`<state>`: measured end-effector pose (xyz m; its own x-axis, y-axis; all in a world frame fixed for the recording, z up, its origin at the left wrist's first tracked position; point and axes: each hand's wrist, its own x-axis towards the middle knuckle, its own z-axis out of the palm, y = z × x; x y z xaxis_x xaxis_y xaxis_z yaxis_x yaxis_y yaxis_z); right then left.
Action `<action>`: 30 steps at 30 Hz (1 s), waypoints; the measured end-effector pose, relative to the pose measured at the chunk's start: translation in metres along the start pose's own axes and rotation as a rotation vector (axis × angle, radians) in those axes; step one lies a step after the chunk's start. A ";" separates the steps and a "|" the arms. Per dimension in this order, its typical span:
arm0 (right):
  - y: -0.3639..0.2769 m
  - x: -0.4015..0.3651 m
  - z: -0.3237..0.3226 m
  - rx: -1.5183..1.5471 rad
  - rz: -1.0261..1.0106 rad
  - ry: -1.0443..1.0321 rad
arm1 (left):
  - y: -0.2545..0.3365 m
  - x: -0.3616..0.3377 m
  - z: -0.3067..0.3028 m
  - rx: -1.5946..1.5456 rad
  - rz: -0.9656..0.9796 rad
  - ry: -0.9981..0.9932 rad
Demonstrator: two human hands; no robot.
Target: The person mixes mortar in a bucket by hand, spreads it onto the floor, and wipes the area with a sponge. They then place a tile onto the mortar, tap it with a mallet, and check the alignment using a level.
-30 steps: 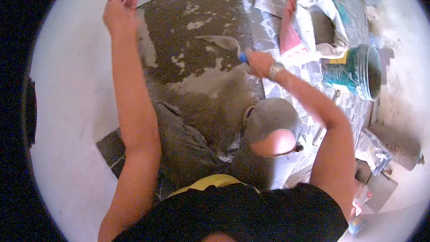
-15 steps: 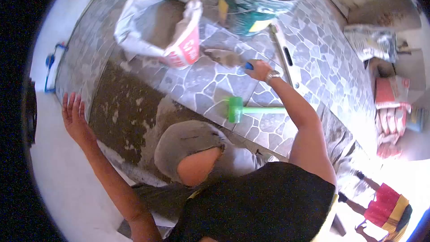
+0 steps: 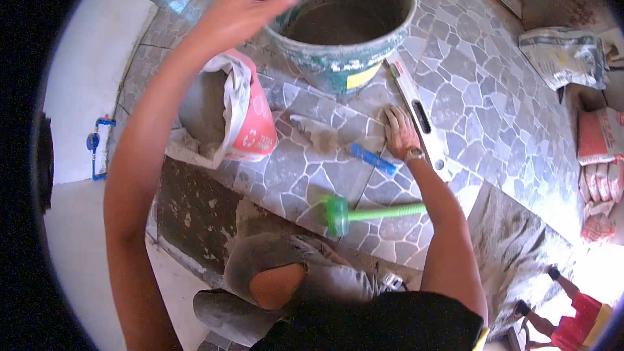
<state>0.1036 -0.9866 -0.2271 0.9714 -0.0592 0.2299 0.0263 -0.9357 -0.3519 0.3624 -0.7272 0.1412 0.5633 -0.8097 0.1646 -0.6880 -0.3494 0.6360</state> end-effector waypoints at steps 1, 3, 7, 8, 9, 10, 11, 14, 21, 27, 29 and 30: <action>0.000 -0.001 0.000 0.009 0.039 -0.033 | -0.007 0.033 0.013 0.106 -0.030 -0.146; 0.004 0.009 -0.002 0.013 0.073 -0.070 | -0.036 0.092 0.049 0.297 0.045 -0.436; 0.008 0.005 -0.006 0.074 0.077 -0.080 | -0.082 0.165 0.128 0.663 -0.128 -0.754; 0.010 0.003 -0.004 0.111 0.085 -0.074 | -0.093 0.177 0.148 0.716 -0.160 -0.826; 0.010 0.005 -0.007 0.148 0.136 -0.123 | -0.098 0.185 0.164 0.789 -0.150 -0.876; 0.008 0.004 -0.010 0.182 0.204 -0.178 | -0.172 0.216 0.202 0.657 -0.094 -1.124; 0.010 0.001 -0.006 0.181 0.187 -0.146 | -0.185 0.216 0.216 0.717 -0.087 -1.159; 0.015 0.002 -0.008 0.189 0.182 -0.121 | -0.195 0.195 0.229 0.788 -0.145 -1.178; 0.018 -0.002 0.000 0.138 0.175 -0.141 | -0.210 0.165 0.231 0.766 -0.275 -1.204; 0.015 -0.004 -0.008 0.146 0.206 -0.164 | -0.216 0.144 0.220 0.736 -0.351 -1.197; 0.016 0.001 -0.008 0.154 0.174 -0.132 | -0.219 0.143 0.216 0.798 -0.347 -1.185; 0.016 0.001 -0.008 0.174 0.183 -0.134 | -0.220 0.136 0.218 0.902 -0.288 -1.177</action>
<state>0.1028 -1.0046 -0.2250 0.9859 -0.1645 0.0302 -0.1238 -0.8390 -0.5298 0.4914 -0.8632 -0.1406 0.3476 -0.4173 -0.8397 -0.9096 -0.3675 -0.1939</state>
